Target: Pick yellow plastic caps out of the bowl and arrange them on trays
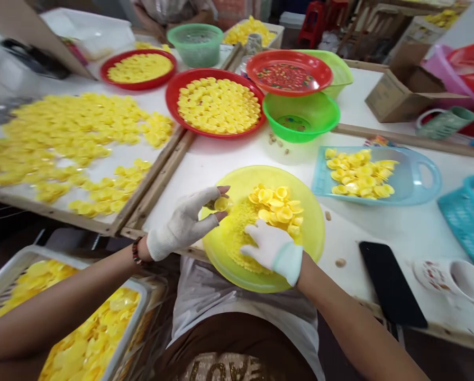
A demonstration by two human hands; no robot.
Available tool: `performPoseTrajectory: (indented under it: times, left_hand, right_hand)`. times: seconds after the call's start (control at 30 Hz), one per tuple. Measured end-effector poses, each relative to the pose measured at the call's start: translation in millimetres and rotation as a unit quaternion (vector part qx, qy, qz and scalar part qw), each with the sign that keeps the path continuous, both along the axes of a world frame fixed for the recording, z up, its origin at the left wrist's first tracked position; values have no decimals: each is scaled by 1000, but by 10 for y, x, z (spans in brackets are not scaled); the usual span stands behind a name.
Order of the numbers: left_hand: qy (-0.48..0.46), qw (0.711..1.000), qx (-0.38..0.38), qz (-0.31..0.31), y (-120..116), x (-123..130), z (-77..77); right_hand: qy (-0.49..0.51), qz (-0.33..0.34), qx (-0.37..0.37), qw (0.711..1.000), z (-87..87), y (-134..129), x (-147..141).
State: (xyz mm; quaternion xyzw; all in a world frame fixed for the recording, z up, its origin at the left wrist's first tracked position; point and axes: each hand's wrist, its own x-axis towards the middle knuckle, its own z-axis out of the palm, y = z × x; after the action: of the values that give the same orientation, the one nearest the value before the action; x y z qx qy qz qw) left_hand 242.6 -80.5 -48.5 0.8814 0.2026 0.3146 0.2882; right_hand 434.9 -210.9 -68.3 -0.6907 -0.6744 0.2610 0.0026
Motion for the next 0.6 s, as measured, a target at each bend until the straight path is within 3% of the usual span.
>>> performPoseTrajectory:
  times: [0.1,0.2,0.3,0.37,0.47,0.6]
  left_hand:
    - [-4,998,-4,57,329,-185,78]
    - [56,980,38,186,875,-517,174]
    - [157,920,105,345,1543,-990,255]
    - [220,879,94,413,1949,-1338,274]
    - [323,835,3,445,2344,-1792,239]
    - [387,821,-51,417,2485,-2108,104]
  right_hand:
    - [13,61,-49,997,-38,27,-56]
    - [33,93,-76,992,-35,19,-31]
    - [65,94,-83,990,-17,15,6]
    - [96,97,-87,987,-11,26,20]
    - [123,94,-97,983,-11,53,29]
    - [122,92,-92,984,-12,75,34]
